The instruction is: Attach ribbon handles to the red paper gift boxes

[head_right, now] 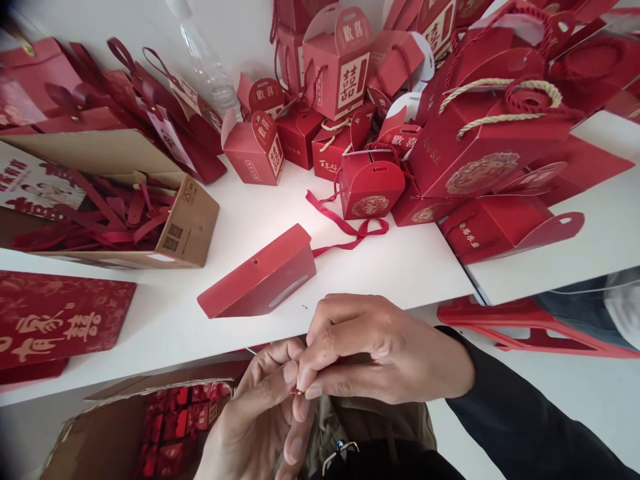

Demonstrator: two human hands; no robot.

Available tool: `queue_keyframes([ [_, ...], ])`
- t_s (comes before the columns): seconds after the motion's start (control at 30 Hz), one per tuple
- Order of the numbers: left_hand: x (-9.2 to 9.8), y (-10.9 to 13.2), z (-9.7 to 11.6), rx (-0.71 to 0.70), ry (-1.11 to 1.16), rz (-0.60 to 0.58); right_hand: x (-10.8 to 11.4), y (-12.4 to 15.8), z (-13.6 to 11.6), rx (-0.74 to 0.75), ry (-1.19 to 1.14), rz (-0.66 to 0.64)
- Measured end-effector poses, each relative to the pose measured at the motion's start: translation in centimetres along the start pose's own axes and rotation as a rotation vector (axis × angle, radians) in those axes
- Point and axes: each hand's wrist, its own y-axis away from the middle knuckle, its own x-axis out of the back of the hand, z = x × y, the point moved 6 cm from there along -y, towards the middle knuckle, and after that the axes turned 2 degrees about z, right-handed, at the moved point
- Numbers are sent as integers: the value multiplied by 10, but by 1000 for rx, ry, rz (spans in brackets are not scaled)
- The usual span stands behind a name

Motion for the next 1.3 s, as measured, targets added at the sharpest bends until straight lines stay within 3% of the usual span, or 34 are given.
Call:
queue_keyframes([
  [0.13,1,4,8,-118,-142,100,0,0,4,-39,85,56],
  [0.3,-2,18,22,-372,-502,450,-1,1,4,-125,150,112],
  [0.37,-8,29,39,-680,-729,624,0,1,1,-131,145,117],
  [0.43,-21,47,58,-1140,-951,805,6,1,-1,-154,151,151],
  [0.5,-35,57,70,-1504,-1146,871,14,-1,-3,-162,185,219],
  [0.53,-39,56,76,-1577,-1243,856,17,-2,-6,-153,209,254],
  [0.57,-41,51,82,-1575,-1335,819,21,-4,-8,-138,234,284],
  [0.63,-38,38,95,-1413,-1438,738,24,-8,-12,-95,274,319],
  [0.77,-25,25,108,-1177,-1296,672,24,-15,-16,-25,368,333],
  [0.9,-18,19,108,-1165,-1186,632,22,-22,-18,52,487,370],
  [1.1,-9,13,109,-1201,-1205,618,13,-33,-14,74,568,313],
  [1.3,-21,10,112,-1208,-1284,590,13,-37,-10,60,569,312],
])
